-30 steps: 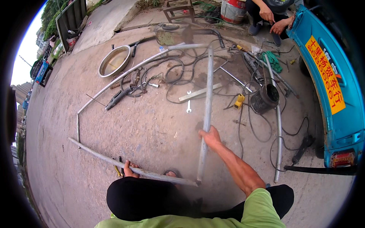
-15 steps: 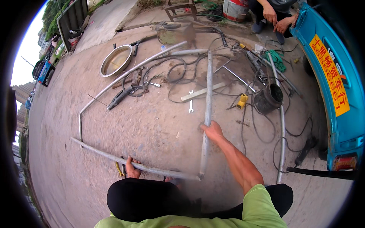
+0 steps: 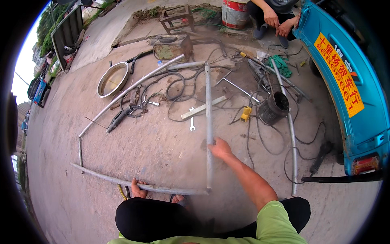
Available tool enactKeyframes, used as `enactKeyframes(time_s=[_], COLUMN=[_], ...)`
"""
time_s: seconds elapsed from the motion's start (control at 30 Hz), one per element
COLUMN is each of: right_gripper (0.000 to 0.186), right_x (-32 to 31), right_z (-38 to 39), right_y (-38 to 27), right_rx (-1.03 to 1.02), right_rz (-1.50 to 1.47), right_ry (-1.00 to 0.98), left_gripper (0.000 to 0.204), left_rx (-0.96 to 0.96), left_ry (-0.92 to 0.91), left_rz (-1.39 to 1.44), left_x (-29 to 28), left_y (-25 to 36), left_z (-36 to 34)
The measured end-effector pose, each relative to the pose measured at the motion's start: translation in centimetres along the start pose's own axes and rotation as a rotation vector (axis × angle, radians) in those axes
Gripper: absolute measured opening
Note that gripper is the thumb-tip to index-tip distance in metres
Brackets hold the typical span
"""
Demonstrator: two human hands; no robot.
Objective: The person repairs a vehicle frame by applying sealant to a blue metal body panel and then arranging and picking up metal tubes on the ground.
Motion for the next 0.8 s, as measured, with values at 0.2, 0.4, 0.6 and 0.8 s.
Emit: enactKeyframes(time_s=[0.2,0.4,0.6,0.8], right_gripper=[0.061,0.059,0.060,0.060], right_x=[1.5,1.4,1.4,1.3], right_z=[-0.5,0.3,0.8,1.2], right_y=[1.1,1.1,1.3,1.6], right_rx=[0.004,0.019,0.014,0.008], right_rz=[-0.012,-0.104,-0.101,-0.148], right_ry=[0.063,0.032,0.072,0.073], left_gripper=[0.026,0.030,0.040,0.041], left_rx=[-0.031,0.014,0.099,0.135], left_ry=[-0.051,-0.079,-0.168,-0.130], left_rz=[-0.010,-0.035,-0.142,-0.172], left_x=[-0.9,-1.9,-1.7,-1.1], left_y=[-0.1,-0.6,-0.6,-0.9], left_z=[-1.2,-2.7,-1.7,-1.8])
Point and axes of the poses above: each hand's wrist, its own z-axis away from the middle knuckle, its own x-axis out of the palm, y = z × x, the point moved 3 cm from there along -z, towards the middle knuckle, and after that the axes turned 14 degrees about x, right-handed, at the moved point
